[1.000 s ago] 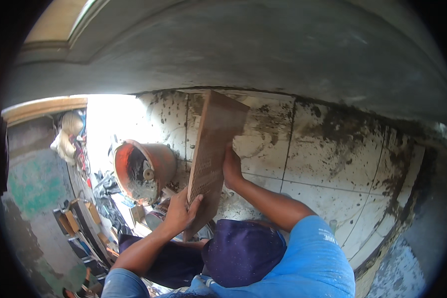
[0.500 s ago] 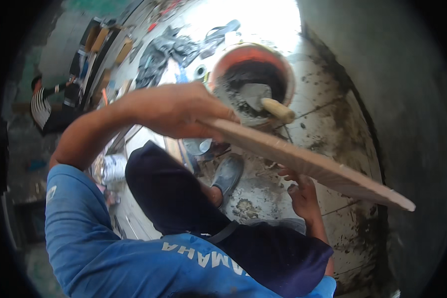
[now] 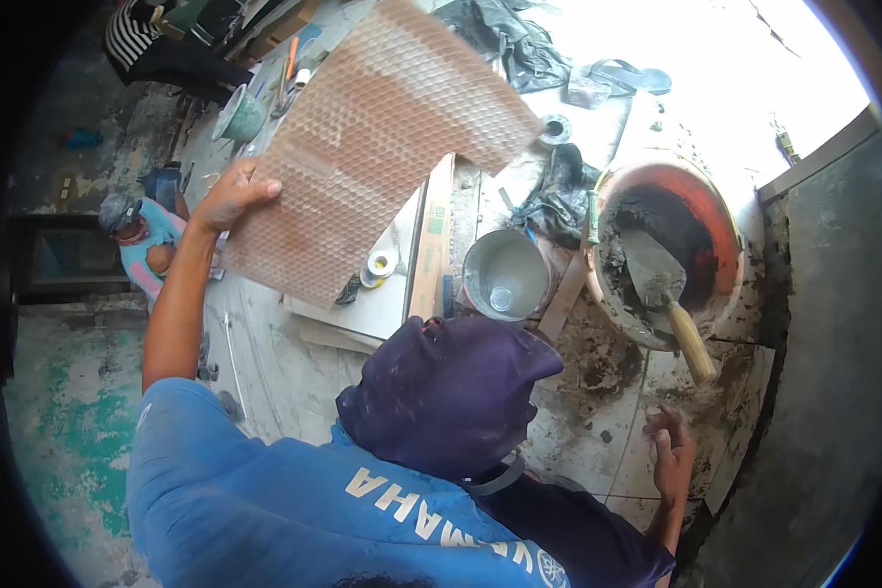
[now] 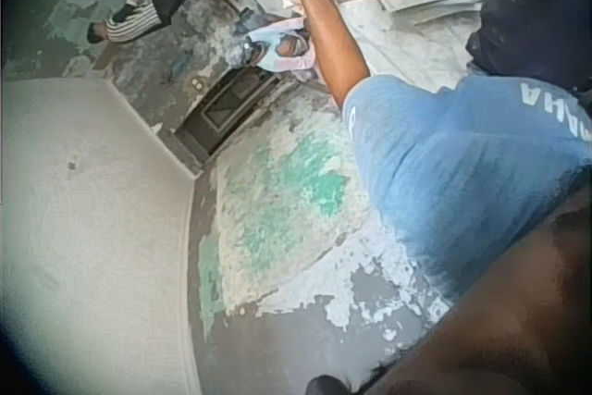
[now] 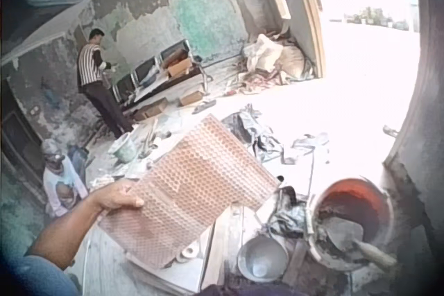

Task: The person scoops cement from a bucket with a trowel and spreads it onto the back of a rectangular tile. They then press the tile onto the floor and tap it with a rubber mallet to secure it. The person repeats this process with a second tile, using a brush to clean excess cement from the joints.

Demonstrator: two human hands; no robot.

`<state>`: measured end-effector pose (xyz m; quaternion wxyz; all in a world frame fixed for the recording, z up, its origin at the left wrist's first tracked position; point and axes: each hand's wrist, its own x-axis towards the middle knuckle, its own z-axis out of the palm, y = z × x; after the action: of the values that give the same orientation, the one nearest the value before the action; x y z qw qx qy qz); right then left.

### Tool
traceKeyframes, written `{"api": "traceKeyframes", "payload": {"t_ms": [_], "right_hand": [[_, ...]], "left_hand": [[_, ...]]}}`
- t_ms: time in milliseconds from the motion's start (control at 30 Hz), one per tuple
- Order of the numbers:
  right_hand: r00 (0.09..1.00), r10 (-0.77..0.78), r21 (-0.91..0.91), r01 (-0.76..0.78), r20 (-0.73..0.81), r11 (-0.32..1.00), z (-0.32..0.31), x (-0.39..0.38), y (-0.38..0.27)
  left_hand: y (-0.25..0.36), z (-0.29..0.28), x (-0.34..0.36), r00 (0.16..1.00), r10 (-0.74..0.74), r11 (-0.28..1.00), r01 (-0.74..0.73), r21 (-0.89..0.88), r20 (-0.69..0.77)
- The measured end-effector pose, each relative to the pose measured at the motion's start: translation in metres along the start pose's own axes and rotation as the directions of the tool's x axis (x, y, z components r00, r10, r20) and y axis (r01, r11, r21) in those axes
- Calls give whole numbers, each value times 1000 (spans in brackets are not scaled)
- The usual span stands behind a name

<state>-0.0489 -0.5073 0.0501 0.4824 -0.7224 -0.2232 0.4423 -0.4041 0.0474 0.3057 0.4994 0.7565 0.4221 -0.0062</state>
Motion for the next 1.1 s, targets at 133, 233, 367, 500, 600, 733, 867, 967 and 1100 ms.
{"api": "traceKeyframes", "payload": {"t_ms": [133,233,367,500,600,733,867,967,1100], "right_hand": [[994,103,-20,-104,-44,994,5,7,-1],[973,192,13,-192,-130,981,6,2,7],[919,316,-48,-336,-235,941,-6,-18,32],[808,461,30,-485,-367,874,-17,-66,53],[725,497,117,-508,-478,853,-7,-105,70],[557,598,292,-543,-576,787,26,-174,83],[465,630,312,-591,-622,744,60,-243,98],[394,635,272,-664,-664,696,93,-313,98],[161,742,559,-560,-651,612,134,-335,94]], "left_hand": [[-115,-15,25,991,-130,953,118,-279,-27],[-173,-12,48,992,-127,890,116,-441,4],[-222,1,72,992,-127,810,116,-574,21],[-300,-22,84,959,-274,755,164,-635,-78],[-319,-40,86,975,-221,761,171,-626,-2],[-319,-26,106,944,-277,805,127,-580,-177],[-334,-41,133,979,-198,789,126,-602,-54],[-307,5,154,943,-334,777,269,-569,-9],[-202,97,226,972,-227,963,215,-163,-55]]}}
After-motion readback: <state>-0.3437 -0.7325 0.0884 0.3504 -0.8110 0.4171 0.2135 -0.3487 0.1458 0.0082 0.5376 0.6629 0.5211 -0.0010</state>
